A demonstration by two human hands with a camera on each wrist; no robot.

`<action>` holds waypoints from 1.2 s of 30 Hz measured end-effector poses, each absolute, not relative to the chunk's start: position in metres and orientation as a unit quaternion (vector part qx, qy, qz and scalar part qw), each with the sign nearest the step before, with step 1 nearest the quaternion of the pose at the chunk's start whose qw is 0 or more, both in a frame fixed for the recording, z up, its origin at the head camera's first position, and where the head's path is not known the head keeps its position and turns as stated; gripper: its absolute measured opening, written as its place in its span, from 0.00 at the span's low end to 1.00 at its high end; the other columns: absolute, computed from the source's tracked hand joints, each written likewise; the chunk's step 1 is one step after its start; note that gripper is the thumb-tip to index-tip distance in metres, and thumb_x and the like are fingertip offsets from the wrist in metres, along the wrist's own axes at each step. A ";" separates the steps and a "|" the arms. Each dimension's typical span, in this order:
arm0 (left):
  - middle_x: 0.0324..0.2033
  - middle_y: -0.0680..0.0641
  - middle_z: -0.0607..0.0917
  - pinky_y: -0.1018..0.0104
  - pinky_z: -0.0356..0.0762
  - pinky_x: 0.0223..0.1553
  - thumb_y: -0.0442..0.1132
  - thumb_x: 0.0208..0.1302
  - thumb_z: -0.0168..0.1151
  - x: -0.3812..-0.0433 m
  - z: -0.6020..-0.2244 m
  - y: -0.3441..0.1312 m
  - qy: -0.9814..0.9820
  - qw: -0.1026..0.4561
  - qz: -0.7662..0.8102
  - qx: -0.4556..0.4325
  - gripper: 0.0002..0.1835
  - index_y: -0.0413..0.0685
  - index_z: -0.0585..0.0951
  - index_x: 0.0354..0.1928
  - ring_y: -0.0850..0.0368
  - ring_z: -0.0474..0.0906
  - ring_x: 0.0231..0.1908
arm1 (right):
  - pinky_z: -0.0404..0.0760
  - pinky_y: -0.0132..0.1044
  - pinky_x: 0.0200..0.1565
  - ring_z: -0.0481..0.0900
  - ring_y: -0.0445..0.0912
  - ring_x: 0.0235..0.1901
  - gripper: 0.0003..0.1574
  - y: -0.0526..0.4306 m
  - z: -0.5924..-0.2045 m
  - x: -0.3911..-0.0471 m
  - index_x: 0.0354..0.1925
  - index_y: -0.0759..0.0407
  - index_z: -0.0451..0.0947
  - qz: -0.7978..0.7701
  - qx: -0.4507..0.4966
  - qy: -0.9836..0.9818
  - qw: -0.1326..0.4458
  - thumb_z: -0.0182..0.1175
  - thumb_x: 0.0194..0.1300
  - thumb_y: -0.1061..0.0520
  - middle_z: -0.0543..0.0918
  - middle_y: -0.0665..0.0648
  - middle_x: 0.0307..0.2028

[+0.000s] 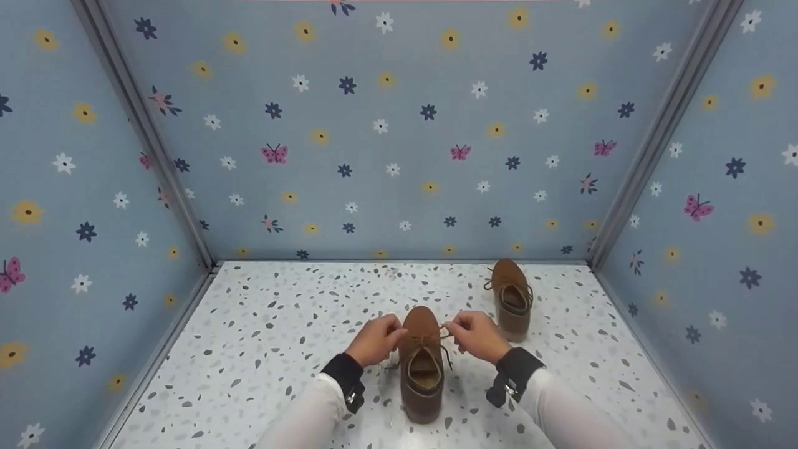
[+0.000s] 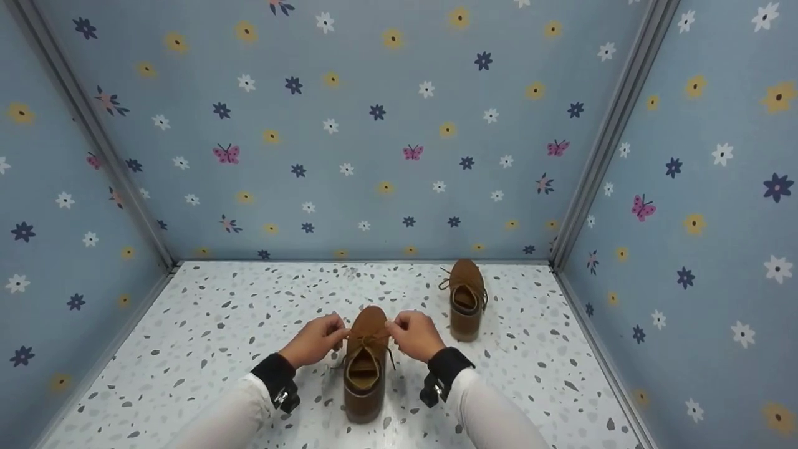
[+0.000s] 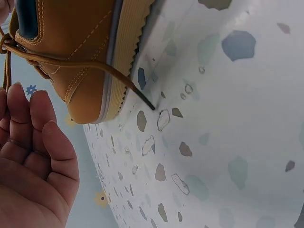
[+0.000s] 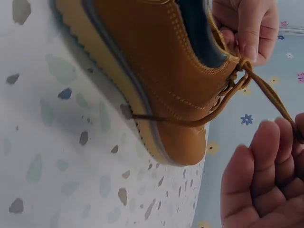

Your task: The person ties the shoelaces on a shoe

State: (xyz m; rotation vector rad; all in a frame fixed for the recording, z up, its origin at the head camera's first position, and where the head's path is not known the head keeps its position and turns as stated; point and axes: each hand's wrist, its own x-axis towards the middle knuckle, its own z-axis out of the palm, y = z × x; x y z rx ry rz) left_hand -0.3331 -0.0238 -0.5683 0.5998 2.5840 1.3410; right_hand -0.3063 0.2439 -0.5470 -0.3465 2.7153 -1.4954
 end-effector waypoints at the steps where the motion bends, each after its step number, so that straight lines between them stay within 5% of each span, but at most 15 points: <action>1: 0.27 0.51 0.82 0.68 0.73 0.26 0.44 0.78 0.59 -0.333 -0.568 -0.025 0.867 0.083 0.448 0.201 0.12 0.47 0.77 0.35 0.61 0.74 0.24 | 0.79 0.32 0.27 0.79 0.40 0.20 0.20 0.245 -0.547 -0.306 0.29 0.68 0.79 -0.472 -0.110 0.875 0.005 0.61 0.76 0.54 0.77 0.47 0.20; 14: 0.24 0.55 0.79 0.68 0.72 0.28 0.43 0.78 0.59 -0.334 -0.571 -0.030 0.885 0.055 0.404 0.226 0.12 0.48 0.76 0.33 0.64 0.75 0.23 | 0.67 0.30 0.28 0.67 0.35 0.18 0.27 0.252 -0.557 -0.303 0.14 0.47 0.71 -0.352 -0.111 0.925 -0.087 0.64 0.71 0.56 0.70 0.40 0.15; 19: 0.23 0.55 0.78 0.68 0.72 0.27 0.42 0.78 0.59 -0.335 -0.573 -0.031 0.885 0.057 0.402 0.228 0.11 0.48 0.77 0.33 0.64 0.75 0.22 | 0.65 0.30 0.26 0.65 0.35 0.16 0.28 0.253 -0.559 -0.303 0.12 0.48 0.72 -0.328 -0.111 0.934 -0.088 0.64 0.71 0.56 0.70 0.40 0.13; 26: 0.23 0.56 0.77 0.69 0.71 0.27 0.42 0.78 0.59 -0.336 -0.575 -0.030 0.890 0.059 0.396 0.219 0.11 0.49 0.77 0.33 0.64 0.74 0.23 | 0.76 0.31 0.31 0.74 0.34 0.21 0.15 0.254 -0.558 -0.304 0.21 0.49 0.84 -0.310 -0.137 0.938 -0.079 0.69 0.64 0.58 0.83 0.43 0.19; 36: 0.22 0.56 0.77 0.68 0.71 0.27 0.43 0.78 0.59 -0.335 -0.572 -0.030 0.889 0.065 0.399 0.214 0.12 0.48 0.78 0.33 0.63 0.74 0.23 | 0.65 0.31 0.24 0.66 0.37 0.15 0.29 0.254 -0.553 -0.305 0.13 0.53 0.78 -0.297 -0.111 0.946 -0.068 0.62 0.73 0.53 0.73 0.41 0.13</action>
